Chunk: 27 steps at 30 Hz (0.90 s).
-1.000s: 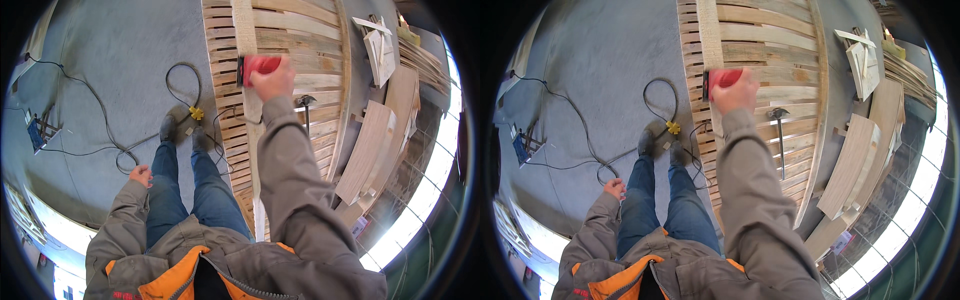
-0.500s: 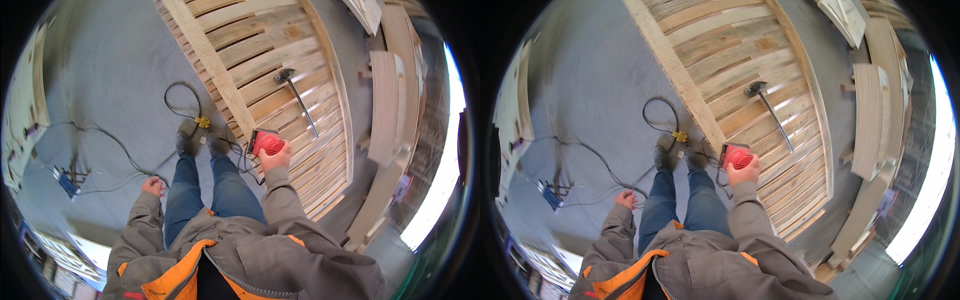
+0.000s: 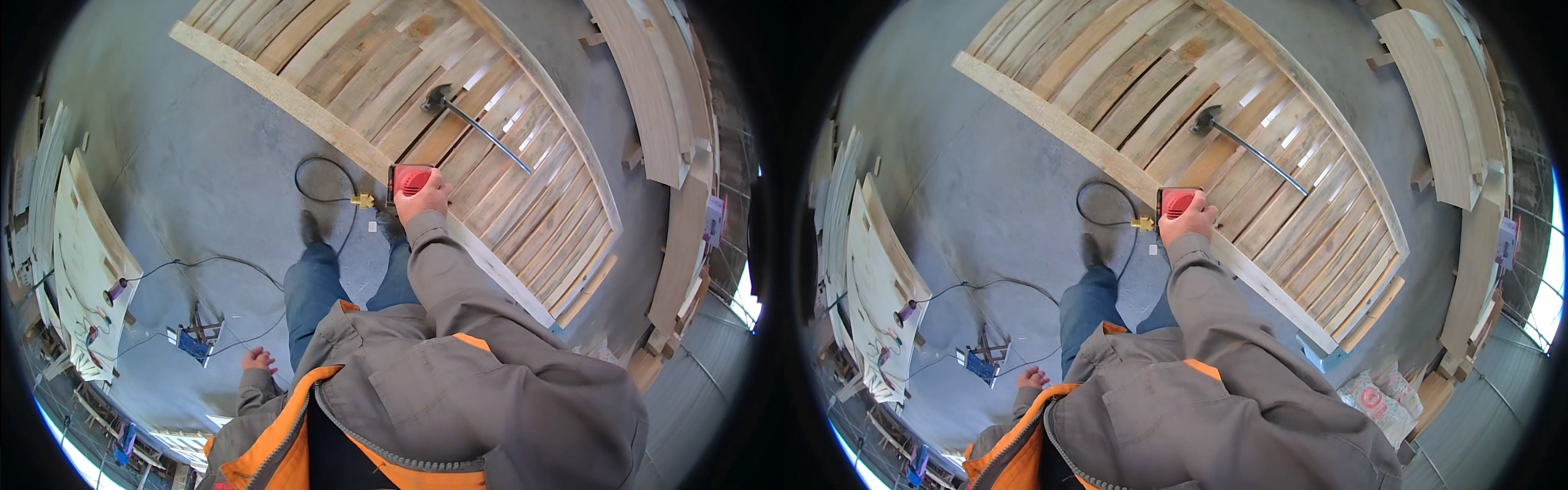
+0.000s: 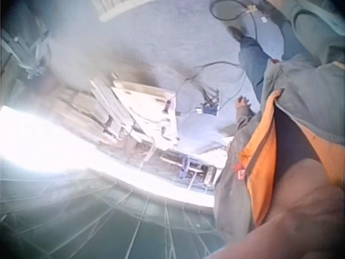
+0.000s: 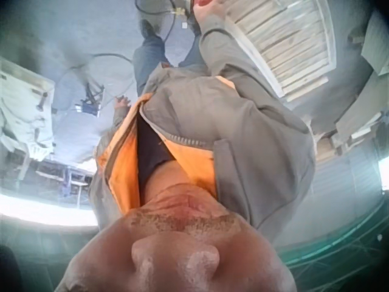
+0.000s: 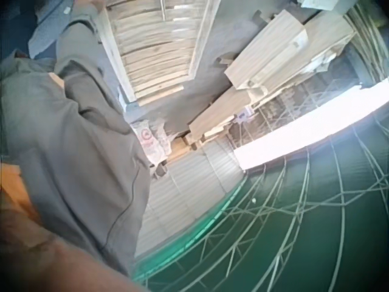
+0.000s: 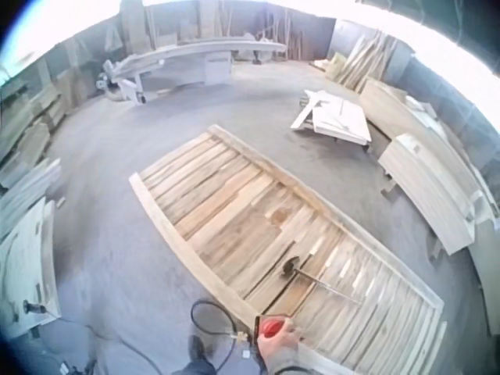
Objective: The person uses a red electric sander to smooth the surface of a wooden pallet. They move the sander along the slats and edges, occasionally repositioning the pallet with a hammer to access different areas. The task continues with consistent sanding motions across the wood surface.
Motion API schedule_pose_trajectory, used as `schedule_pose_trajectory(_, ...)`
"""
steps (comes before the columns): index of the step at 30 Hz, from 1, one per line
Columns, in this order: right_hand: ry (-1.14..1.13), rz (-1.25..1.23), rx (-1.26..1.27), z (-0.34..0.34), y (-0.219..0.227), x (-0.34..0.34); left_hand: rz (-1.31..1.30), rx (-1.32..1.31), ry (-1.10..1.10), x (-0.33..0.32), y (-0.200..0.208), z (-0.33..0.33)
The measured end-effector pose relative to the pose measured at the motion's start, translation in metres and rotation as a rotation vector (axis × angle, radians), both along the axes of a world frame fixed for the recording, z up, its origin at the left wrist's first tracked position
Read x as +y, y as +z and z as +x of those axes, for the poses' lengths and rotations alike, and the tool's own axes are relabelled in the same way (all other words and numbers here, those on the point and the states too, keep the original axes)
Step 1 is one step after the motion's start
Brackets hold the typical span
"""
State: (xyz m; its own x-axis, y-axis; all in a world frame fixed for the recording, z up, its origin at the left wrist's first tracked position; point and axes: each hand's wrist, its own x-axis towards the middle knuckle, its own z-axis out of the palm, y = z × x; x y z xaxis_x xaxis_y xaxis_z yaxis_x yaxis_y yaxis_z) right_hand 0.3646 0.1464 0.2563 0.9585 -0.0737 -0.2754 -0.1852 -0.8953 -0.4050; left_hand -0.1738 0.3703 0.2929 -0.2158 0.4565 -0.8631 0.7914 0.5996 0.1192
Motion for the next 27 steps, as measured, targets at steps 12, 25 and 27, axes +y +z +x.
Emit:
schedule_pose_trajectory(12,-0.090,-0.120,-0.131,0.010,-0.014,0.171,-0.101,-0.097,-0.018,0.201,-0.054,-0.015)
schedule_pose_trajectory(25,-0.110,0.089,0.009,0.046,0.002,0.314,-0.077,-0.049,-0.193,0.356,-0.027,0.029)
schedule_pose_trajectory(27,-0.130,0.102,0.021,0.040,0.004,0.297,-0.042,-0.080,-0.263,0.372,-0.021,0.061)
